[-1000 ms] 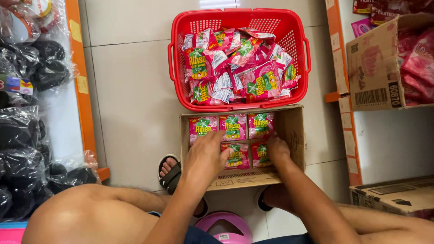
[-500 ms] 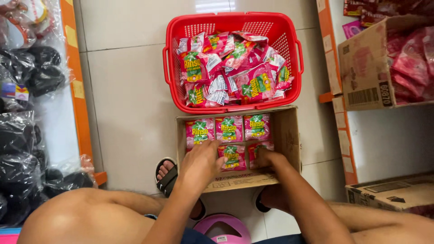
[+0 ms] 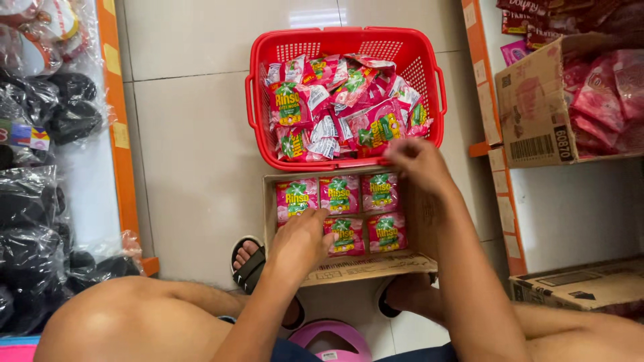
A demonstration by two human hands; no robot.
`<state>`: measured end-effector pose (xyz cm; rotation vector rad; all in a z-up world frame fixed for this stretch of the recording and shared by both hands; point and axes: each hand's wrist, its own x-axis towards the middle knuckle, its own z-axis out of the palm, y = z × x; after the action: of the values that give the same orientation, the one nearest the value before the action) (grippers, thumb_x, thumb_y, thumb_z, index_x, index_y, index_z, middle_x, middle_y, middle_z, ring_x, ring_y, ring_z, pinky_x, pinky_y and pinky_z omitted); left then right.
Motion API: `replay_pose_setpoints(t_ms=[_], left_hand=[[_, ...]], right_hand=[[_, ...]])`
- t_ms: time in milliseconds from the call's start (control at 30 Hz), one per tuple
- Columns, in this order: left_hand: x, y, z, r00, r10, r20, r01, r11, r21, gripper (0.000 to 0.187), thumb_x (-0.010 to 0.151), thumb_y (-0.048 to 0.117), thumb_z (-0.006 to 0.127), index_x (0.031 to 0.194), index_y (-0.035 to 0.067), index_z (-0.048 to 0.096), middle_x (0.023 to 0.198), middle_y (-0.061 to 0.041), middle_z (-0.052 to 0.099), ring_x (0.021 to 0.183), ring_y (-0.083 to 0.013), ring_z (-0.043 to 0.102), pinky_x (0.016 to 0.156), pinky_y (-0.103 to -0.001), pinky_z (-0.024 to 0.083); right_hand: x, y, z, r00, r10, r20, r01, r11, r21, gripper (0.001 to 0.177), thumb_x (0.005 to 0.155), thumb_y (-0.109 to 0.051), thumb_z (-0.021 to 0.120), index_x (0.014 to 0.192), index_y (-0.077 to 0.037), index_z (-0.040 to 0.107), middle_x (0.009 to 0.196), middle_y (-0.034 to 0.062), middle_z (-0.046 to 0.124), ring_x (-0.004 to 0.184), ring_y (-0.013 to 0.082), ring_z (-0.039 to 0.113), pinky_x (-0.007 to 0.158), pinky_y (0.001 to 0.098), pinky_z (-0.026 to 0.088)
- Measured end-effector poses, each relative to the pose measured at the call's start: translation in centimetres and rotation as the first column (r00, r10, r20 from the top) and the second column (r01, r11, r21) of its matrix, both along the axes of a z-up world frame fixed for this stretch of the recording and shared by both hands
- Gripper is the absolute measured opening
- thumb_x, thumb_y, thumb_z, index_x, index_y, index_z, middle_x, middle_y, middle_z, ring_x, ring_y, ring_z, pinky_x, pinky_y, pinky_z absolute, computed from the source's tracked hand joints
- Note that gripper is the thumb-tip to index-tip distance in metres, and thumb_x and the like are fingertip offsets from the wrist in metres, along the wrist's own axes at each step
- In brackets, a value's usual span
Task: The person takes small pink snack packets from a red basket and places them into a cardboard box. They repeatedly pick up packets, fold the top edges, and arrange them in neat rows inside the box.
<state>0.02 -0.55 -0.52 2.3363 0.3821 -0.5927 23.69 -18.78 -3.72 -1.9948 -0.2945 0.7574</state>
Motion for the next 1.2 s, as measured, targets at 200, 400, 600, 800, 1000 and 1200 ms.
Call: replay_pose_setpoints(t_ms=[200,400,600,800,1000,1200], left_hand=[[0.1,0.0,-0.3,1.0,0.008,0.003,-0.008,1.0,0.004,0.049,0.094,0.03,0.067,0.138,0.01,0.059,0.123,-0.016,0.065,0.111,-0.046,0.067,0.088,-0.06,0.057],[0.1,0.2,1.1,0.999,0.022,0.023,-0.021,0.999,-0.041,0.048,0.095,0.026,0.066,0.139,0.008,0.059,0.123,-0.019,0.065,0.11,-0.0476,0.067,0.087,-0.06,0.057],[0.0,0.3,1.1,0.997,0.023,0.067,-0.02,0.999,-0.041,0.047,0.094,0.023,0.068,0.136,0.004,0.06,0.122,-0.023,0.065,0.107,-0.0496,0.067,0.085,-0.062,0.057],[0.3,0.8,3.3,0.978,0.119,0.174,-0.099,0.988,-0.119,0.05,0.093,0.017,0.07,0.138,-0.001,0.059,0.121,-0.026,0.066,0.11,-0.0479,0.067,0.089,-0.056,0.058],[1.0,0.8,8.9,0.854,0.515,0.072,-0.444,0.794,-0.415,0.066,0.1,0.031,0.064,0.15,-0.006,0.043,0.137,-0.035,0.056,0.126,-0.0523,0.058,0.101,-0.063,0.052],[0.3,0.9,6.2,0.675,0.726,0.129,-0.511,0.587,-0.628,0.062,0.096,0.044,0.07,0.135,-0.003,0.063,0.132,-0.029,0.066,0.132,-0.0482,0.057,0.112,-0.056,0.045]], right_hand=[[3.7,1.6,-4.0,0.888,-0.11,0.446,0.208,0.962,-0.178,0.062,0.084,-0.03,0.088,0.136,-0.014,0.059,0.133,0.0098,0.064,0.131,0.0325,0.058,0.109,0.0475,0.047],[4.7,2.6,-6.2,0.926,-0.094,0.365,0.193,0.95,-0.247,0.068,0.083,-0.023,0.085,0.142,-0.006,0.055,0.126,0.0244,0.067,0.125,0.0436,0.061,0.107,0.0531,0.048],[5.5,1.1,-7.7,0.847,0.011,0.532,0.167,0.944,-0.285,0.021,0.084,-0.044,0.085,0.087,-0.026,0.076,0.09,-0.0015,0.074,0.104,0.0299,0.07,0.105,0.0426,0.047],[-1.9,1.8,3.0,0.936,-0.222,0.275,0.169,0.965,0.202,0.014,0.097,-0.014,0.076,0.108,-0.005,0.073,0.096,0.0078,0.072,0.095,0.0165,0.062,0.092,0.0396,0.054],[-6.0,2.6,1.4,0.9,-0.394,-0.187,0.43,0.733,0.527,0.015,0.097,-0.011,0.072,0.11,-0.005,0.066,0.086,0.0018,0.071,0.079,0.0138,0.072,0.077,0.0273,0.06],[-11.7,4.5,2.9,0.883,-0.315,-0.348,0.461,0.719,0.519,0.019,0.092,-0.009,0.077,0.109,-0.006,0.069,0.086,0.0021,0.072,0.075,0.0111,0.071,0.07,0.0241,0.06]])
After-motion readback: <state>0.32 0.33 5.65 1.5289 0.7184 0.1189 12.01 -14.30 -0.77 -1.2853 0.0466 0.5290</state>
